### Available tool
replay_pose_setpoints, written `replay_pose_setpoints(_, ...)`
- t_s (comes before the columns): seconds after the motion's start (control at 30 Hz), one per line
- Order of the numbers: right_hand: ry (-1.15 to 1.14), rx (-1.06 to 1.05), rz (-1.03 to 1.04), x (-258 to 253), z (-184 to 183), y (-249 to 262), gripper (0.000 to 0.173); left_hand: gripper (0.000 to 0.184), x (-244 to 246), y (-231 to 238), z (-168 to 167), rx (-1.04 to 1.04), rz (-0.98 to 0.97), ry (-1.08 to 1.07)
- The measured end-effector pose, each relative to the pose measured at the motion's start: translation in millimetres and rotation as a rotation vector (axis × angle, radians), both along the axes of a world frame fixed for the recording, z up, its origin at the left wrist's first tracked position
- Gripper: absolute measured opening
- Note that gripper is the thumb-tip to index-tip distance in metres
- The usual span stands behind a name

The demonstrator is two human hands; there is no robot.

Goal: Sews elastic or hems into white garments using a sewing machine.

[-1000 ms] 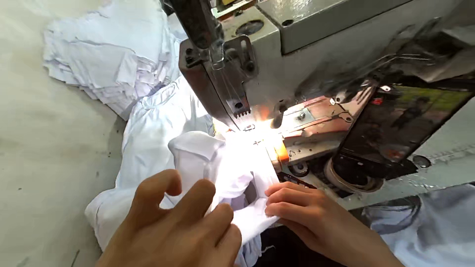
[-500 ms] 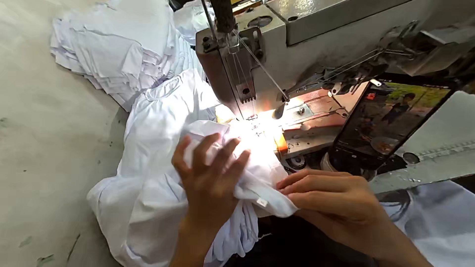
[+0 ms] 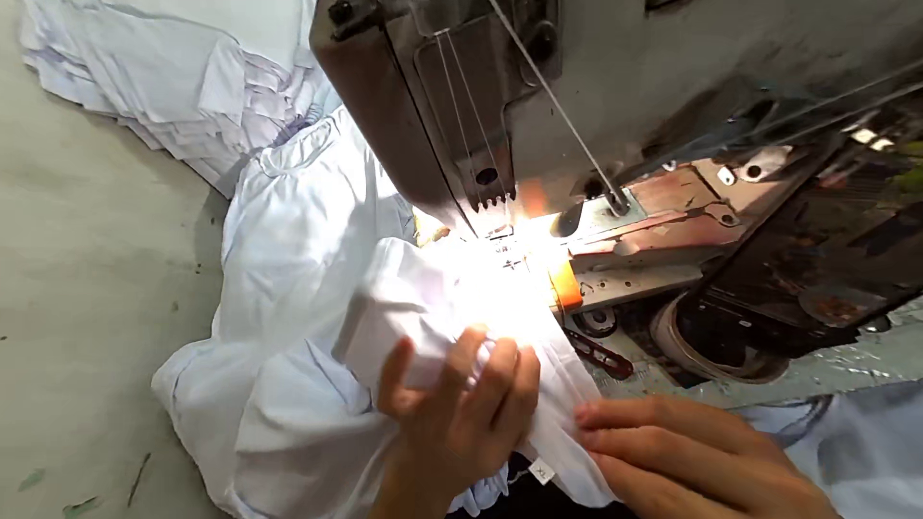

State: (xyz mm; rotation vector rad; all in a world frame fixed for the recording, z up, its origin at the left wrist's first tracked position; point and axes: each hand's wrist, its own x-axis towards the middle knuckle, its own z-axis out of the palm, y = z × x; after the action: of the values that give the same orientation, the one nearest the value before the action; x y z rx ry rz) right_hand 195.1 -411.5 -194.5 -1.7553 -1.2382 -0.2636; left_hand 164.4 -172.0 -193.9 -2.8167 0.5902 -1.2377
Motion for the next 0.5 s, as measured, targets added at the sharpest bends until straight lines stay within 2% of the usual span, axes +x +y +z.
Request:
replay_pose_setpoints(0.1,-0.027,-0.21,-0.044,-7.2,-5.4,-1.7,0.016,0.023,-8.9,3.6,-14.3,0.051,0.006,0.086)
replay_pose_setpoints(0.2,-0.048,-0.302,-0.058,-7.0,-5.2,3.5,0.019,0.023,-10.1,8.9,-8.6,0.054,0.059,0.108)
replay_pose_setpoints(0.37,-0.101,-0.296,-0.148,9.3,3.5,24.8,0.019,0.025,23.5,25.7,8.8,0.022,0.044,0.114)
replay_pose_setpoints(0.5,-0.24,-0.208,-0.27,28.6,-3.6,46.2,0.021,0.026,38.9,26.1,27.8,0.112,0.078,0.17)
